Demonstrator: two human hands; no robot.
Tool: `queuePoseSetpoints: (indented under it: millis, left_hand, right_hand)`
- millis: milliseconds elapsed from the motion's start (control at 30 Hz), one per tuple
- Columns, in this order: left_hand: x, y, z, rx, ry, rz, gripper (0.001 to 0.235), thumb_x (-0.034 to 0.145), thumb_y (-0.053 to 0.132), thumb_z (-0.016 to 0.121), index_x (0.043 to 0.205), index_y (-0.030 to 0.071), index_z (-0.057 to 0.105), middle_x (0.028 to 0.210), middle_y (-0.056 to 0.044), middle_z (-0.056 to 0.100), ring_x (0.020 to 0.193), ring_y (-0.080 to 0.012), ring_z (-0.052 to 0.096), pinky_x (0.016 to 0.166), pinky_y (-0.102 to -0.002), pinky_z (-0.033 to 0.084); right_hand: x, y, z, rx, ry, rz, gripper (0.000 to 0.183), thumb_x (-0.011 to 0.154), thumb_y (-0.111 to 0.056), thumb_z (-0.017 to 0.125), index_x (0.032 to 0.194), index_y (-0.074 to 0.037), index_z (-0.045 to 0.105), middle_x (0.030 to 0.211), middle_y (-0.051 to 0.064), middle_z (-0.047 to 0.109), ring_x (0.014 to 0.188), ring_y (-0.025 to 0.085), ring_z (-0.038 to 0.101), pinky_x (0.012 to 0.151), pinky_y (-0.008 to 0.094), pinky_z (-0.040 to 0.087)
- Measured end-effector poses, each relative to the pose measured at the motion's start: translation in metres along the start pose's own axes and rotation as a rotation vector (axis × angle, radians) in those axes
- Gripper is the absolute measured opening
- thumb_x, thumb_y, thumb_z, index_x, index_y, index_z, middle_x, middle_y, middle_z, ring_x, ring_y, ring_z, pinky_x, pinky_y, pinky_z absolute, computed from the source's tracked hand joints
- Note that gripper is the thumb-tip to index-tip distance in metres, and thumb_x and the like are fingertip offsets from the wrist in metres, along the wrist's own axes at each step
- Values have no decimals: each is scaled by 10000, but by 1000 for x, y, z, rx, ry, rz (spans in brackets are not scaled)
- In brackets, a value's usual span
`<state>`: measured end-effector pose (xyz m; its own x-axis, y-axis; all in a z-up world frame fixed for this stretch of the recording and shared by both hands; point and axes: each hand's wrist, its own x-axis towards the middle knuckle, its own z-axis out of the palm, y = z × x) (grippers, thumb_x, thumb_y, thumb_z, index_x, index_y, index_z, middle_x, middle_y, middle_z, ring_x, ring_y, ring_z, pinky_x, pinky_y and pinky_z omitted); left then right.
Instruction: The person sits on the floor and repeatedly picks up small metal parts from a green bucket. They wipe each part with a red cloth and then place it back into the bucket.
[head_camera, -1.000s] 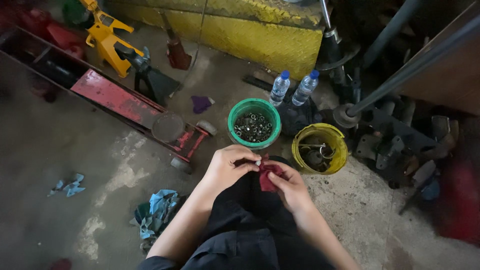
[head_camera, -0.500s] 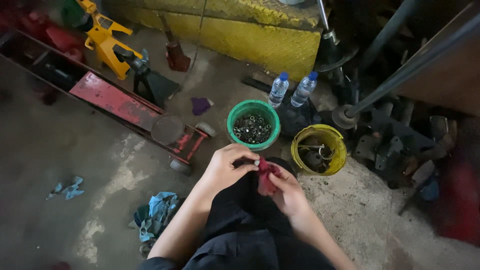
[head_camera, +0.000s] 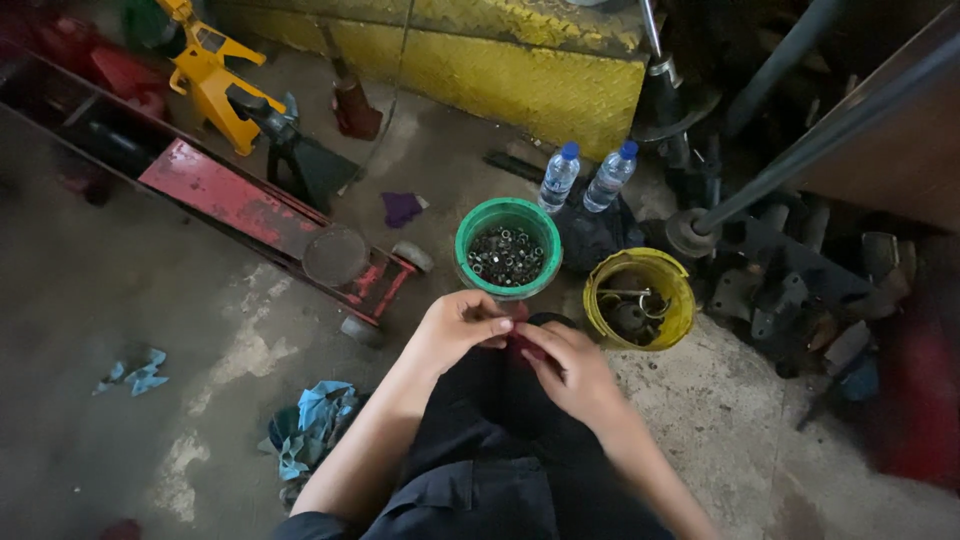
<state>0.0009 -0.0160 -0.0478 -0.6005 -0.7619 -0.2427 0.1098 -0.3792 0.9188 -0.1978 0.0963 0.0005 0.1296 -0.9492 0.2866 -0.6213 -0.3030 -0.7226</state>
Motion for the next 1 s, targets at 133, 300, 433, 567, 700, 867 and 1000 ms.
queuePoseSetpoints:
  millis: [133, 300, 433, 567, 700, 867, 1000]
  left_hand:
    - [0, 7, 5, -50, -31, 77, 146, 845, -10, 751, 979, -26, 695, 987, -92, 771, 899, -139, 744, 846, -290, 616]
    - [-13, 39, 18, 427, 19, 253, 213, 773, -37, 803, 981, -14, 762, 1004, -72, 750, 947, -153, 755, 839, -293, 613]
    - [-18, 52, 23, 598, 3, 377, 241, 728, -3, 856, 956, 8, 779, 943, -97, 758, 893, -199, 752, 784, -315, 588]
    - [-18, 60, 21, 671, -129, 675, 245, 763, 18, 831, 1000, 27, 765, 987, -99, 762, 964, -248, 754, 862, -330, 601]
    - [-18, 63, 17, 622, -198, 673, 189, 804, 23, 801, 983, 32, 744, 1015, -93, 759, 1002, -248, 767, 890, -345, 622]
    - [-19, 66, 23, 708, -45, 681, 235, 750, 34, 854, 960, 15, 751, 944, -104, 751, 915, -248, 744, 815, -328, 589]
    - [-16, 42, 18, 322, -4, 340, 167, 837, 32, 788, 972, -20, 705, 977, -52, 737, 883, -131, 765, 778, -267, 629]
  right_hand:
    - [-20, 38, 35, 313, 98, 104, 440, 906, -82, 734, 1335, -63, 636, 1188, 85, 727, 943, 210, 699, 847, 327, 570]
    - [-27, 54, 45, 1030, 68, 520, 445, 929, -62, 688, 1364, 4, 617, 1121, 63, 716, 969, 146, 658, 887, 298, 539]
    - [-27, 48, 31, 1395, 55, 623, 405, 966, -138, 651, 1334, 26, 617, 911, 85, 668, 738, 174, 605, 692, 331, 491]
    - [-21, 30, 24, 1802, -109, 447, 386, 1028, -281, 613, 1231, 45, 581, 803, 46, 557, 670, 128, 462, 675, 317, 400]
    - [-21, 26, 30, 2001, -126, 433, 358, 1027, -297, 599, 1192, 20, 573, 793, 1, 478, 674, 110, 397, 662, 300, 344]
    - [-21, 34, 38, 1637, -2, 515, 413, 976, -181, 656, 1329, 9, 556, 1029, 66, 643, 843, 147, 600, 793, 340, 490]
    - [-26, 45, 38, 587, 42, 271, 508, 960, -79, 688, 1442, -9, 544, 1307, 157, 684, 1150, 240, 649, 1016, 358, 505]
